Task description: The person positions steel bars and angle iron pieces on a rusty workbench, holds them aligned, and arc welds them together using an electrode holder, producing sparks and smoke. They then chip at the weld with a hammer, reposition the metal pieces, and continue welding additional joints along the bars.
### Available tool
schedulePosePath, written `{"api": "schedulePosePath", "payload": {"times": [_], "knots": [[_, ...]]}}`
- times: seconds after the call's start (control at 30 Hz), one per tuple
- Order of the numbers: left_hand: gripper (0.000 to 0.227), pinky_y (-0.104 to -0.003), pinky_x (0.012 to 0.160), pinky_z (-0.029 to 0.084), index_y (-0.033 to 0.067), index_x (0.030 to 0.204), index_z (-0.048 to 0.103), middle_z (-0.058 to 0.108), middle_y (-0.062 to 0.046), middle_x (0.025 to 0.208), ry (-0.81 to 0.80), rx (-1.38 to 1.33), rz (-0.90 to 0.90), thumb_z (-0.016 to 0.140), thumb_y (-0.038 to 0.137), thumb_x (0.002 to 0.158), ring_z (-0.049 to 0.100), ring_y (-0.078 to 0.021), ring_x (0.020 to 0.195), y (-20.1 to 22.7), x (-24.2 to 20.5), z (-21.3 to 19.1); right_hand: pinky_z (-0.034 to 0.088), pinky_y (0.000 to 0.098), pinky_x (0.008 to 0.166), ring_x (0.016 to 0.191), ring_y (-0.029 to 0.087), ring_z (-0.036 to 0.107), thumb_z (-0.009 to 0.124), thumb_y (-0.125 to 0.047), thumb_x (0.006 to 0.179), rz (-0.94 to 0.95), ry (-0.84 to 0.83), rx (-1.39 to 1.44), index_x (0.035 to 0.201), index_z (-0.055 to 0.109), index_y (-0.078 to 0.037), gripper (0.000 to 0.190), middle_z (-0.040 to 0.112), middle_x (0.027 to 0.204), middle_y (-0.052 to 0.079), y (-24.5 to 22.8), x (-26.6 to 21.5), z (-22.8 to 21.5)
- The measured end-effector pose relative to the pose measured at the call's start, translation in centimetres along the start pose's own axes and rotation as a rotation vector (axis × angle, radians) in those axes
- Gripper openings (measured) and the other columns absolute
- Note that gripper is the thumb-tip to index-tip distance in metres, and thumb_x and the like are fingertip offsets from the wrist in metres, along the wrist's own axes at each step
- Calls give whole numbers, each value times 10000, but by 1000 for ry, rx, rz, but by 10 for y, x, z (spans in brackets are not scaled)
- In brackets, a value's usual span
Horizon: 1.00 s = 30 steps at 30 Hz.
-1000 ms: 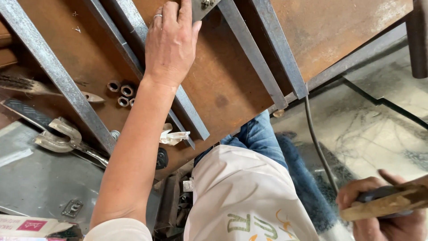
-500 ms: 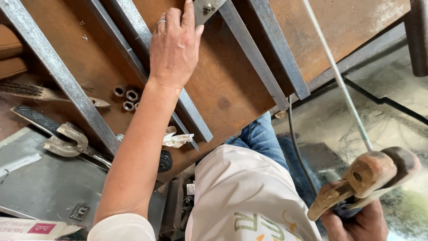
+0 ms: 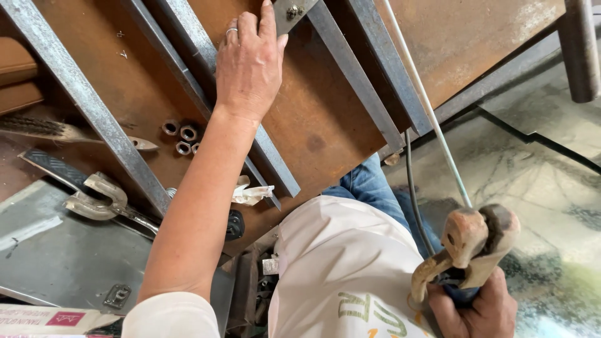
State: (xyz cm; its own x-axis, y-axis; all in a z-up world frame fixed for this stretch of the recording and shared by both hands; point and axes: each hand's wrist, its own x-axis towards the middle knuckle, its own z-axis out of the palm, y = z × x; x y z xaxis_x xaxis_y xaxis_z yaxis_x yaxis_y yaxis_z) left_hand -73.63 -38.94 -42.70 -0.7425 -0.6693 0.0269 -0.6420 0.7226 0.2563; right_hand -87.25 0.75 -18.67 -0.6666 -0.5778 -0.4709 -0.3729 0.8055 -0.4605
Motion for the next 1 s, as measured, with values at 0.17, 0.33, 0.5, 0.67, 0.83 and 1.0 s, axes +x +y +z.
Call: {"api": "schedulePosePath", "payload": {"times": [0.17, 0.33, 0.5, 0.67, 0.83, 1.0], "knots": [[542, -452, 934, 552, -35, 1442, 514, 566, -196, 1153, -9, -6, -9, 702, 294, 1054, 621, -378, 1108, -1, 6, 2, 571, 365, 751, 804, 241, 759, 773, -250, 765, 58, -16, -84, 1210, 598, -33, 525, 731, 915, 121, -14, 10, -6], [538, -456, 911, 552, -31, 1438, 525, 569, -197, 1140, -60, -30, -39, 697, 293, 1045, 628, -381, 1096, 4, 7, -7, 569, 385, 736, 780, 278, 756, 777, -278, 752, 78, -35, -125, 1155, 606, -46, 496, 723, 861, 134, -20, 15, -10], [532, -452, 914, 557, -38, 1439, 532, 570, -192, 1133, -90, -39, -51, 688, 290, 1051, 636, -373, 1089, 1, 8, -5, 573, 399, 702, 765, 300, 758, 803, -289, 714, 151, -65, -166, 1111, 610, -49, 503, 725, 816, 141, -20, 21, -3], [519, -439, 905, 560, -42, 1422, 544, 571, -203, 1130, -60, -28, -32, 683, 291, 1049, 626, -382, 1102, 2, 9, -6, 576, 389, 687, 768, 289, 765, 767, -294, 751, 45, -40, -82, 1175, 600, -28, 528, 729, 846, 134, -32, 27, 4], [520, -456, 874, 554, -38, 1412, 554, 580, -199, 1104, -67, -70, -56, 690, 275, 1019, 626, -384, 1076, 6, 11, -20, 567, 391, 668, 728, 299, 748, 795, -301, 742, 60, -3, -92, 1069, 617, -80, 433, 709, 782, 134, -25, 26, 18], [523, -467, 848, 549, -29, 1406, 561, 588, -196, 1077, -87, -84, -97, 679, 277, 999, 629, -381, 1034, 9, 15, -24, 561, 381, 640, 681, 272, 746, 815, -297, 658, -51, 145, -61, 984, 647, -140, 399, 714, 738, 123, 4, 25, 46]]}}
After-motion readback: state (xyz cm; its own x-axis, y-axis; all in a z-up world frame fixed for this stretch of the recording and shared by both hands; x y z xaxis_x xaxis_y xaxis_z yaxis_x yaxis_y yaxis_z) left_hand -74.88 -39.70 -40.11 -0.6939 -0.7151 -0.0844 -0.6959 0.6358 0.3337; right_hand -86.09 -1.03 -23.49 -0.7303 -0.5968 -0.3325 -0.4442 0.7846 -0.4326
